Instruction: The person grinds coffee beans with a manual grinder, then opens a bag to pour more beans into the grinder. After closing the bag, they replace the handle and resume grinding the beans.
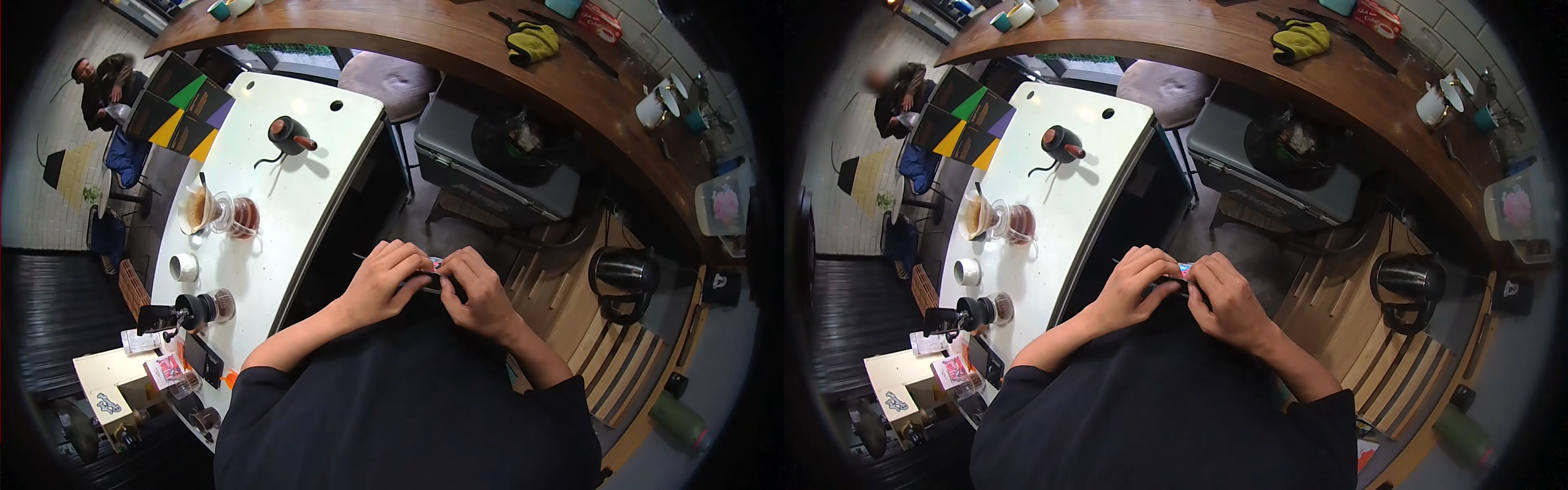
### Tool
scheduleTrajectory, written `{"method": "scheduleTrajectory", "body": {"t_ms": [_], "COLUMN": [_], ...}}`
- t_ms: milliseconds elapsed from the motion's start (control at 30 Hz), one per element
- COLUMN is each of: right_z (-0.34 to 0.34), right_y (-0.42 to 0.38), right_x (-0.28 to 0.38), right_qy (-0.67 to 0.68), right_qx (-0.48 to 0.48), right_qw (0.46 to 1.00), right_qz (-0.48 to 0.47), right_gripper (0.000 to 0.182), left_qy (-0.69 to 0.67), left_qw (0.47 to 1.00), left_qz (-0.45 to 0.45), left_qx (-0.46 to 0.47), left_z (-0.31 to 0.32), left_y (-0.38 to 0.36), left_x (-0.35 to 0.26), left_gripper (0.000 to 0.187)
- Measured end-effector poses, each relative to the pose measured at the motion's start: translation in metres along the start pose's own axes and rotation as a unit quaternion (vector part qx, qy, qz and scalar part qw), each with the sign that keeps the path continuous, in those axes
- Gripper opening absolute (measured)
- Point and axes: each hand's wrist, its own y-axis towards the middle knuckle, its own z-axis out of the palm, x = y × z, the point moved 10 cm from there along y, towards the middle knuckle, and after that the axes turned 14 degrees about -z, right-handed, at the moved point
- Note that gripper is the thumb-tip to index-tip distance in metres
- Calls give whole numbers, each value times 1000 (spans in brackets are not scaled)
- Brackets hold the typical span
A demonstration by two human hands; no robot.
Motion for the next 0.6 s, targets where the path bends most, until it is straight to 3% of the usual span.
{"method": "scheduleTrajectory", "body": {"t_ms": [600], "right_z": [-10], "right_y": [4], "right_x": [2], "right_qy": [40], "right_qx": [-5], "right_qw": [999], "right_qz": [4], "right_gripper": [18], "left_qy": [1], "left_qw": [998], "left_qz": [-44], "left_qx": [-52], "left_z": [-5], "left_y": [-3], "left_x": [5], "left_gripper": [16]}}
